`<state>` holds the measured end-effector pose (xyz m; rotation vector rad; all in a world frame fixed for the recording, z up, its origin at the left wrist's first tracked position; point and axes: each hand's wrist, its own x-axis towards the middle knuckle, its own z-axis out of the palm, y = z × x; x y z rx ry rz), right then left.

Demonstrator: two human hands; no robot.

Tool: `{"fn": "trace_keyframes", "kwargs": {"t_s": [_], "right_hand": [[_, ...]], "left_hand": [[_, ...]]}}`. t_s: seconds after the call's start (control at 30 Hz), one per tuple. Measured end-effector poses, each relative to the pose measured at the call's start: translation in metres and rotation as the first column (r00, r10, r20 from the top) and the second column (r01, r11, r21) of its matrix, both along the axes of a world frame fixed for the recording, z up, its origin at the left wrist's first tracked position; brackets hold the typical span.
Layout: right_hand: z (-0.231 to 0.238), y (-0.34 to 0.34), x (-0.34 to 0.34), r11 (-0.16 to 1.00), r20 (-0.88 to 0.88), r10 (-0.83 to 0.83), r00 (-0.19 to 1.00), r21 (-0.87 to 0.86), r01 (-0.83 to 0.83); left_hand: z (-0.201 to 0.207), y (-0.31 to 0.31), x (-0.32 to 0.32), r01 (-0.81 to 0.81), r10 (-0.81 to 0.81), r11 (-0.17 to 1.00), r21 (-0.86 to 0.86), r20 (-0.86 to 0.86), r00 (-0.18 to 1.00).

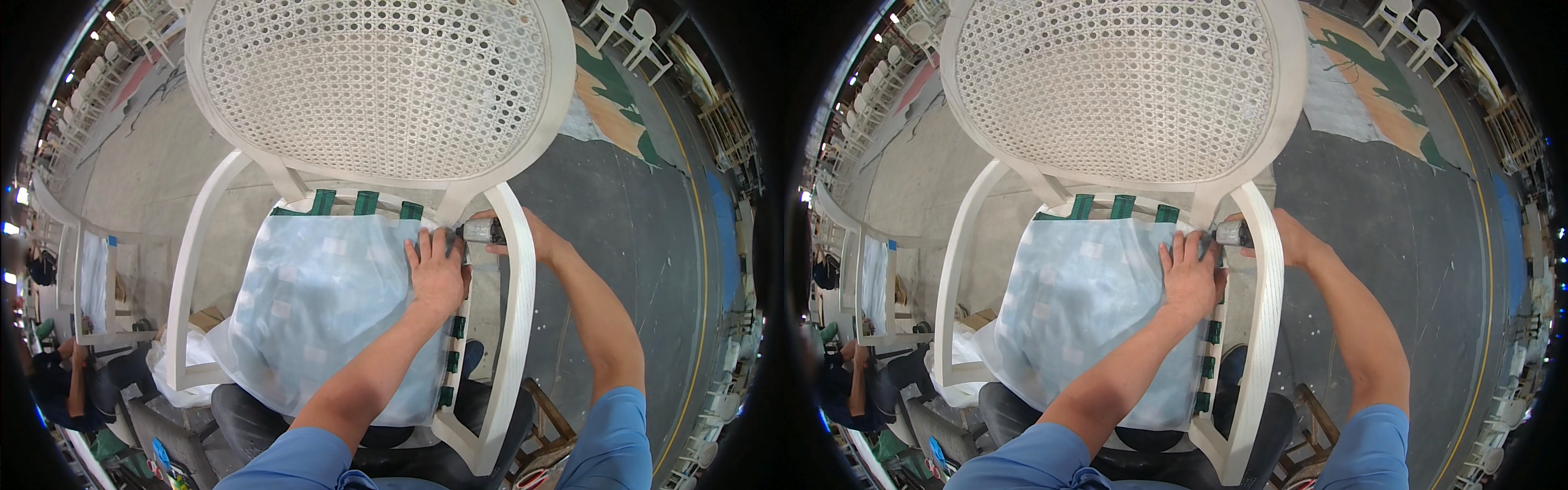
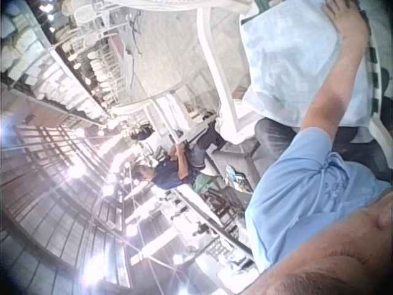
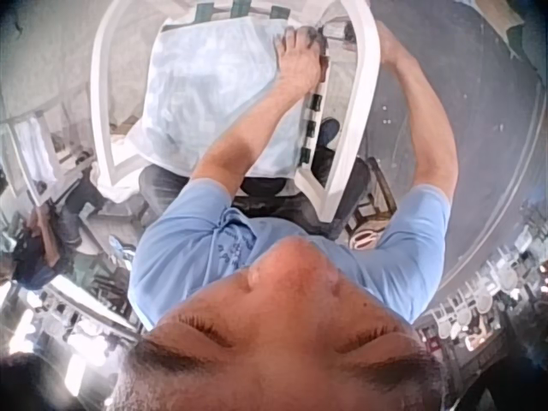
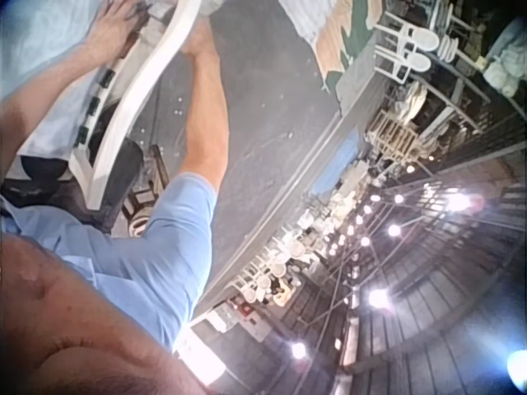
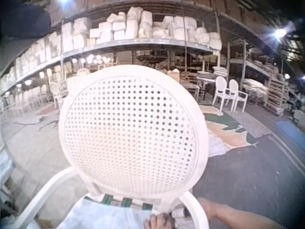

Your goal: The person assembles a white plastic chair by securing green woven straps to the seat frame using a staple gun. They then place a light blue patterned cushion on the seat and staple it in place.

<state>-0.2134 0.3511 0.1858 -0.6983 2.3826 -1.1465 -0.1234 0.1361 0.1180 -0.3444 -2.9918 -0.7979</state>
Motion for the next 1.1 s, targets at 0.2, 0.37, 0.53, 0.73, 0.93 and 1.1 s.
{"fn": "trace_keyframes", "kwargs": {"t_s": [0.2,0.37,0.53,0.73,0.93,1.1], "right_hand": [[0.014,-0.009,-0.005,0.995,0.007,0.022,1.0,0.093,-0.023],[0.018,-0.011,-0.012,0.973,0.112,-0.032,0.993,0.233,0.005],[0.019,-0.014,-0.014,0.967,0.146,-0.027,0.989,0.254,-0.011],[0.02,-0.01,-0.021,0.959,0.177,0.007,0.984,0.276,-0.056],[0.028,-0.012,-0.026,0.937,0.161,0.017,0.987,0.342,-0.072],[0.037,-0.021,-0.023,0.927,0.086,0.055,0.995,0.365,-0.083]], "left_hand": [[-0.005,-0.001,0.001,-0.01,0.01,1.0,-0.007,-0.041,0.999],[-0.006,-0.001,0.003,0.014,-0.014,1.0,0.008,-0.051,0.999],[-0.012,-0.004,0.005,0.011,-0.007,0.999,0.041,-0.088,0.996],[-0.013,-0.003,0.008,0.02,-0.014,0.999,0.049,-0.115,0.993],[-0.019,0.002,0.01,-0.008,0.016,0.998,0.055,-0.148,0.989],[-0.02,0.001,0.012,-0.029,0.035,0.999,0.043,-0.135,0.99]]}}
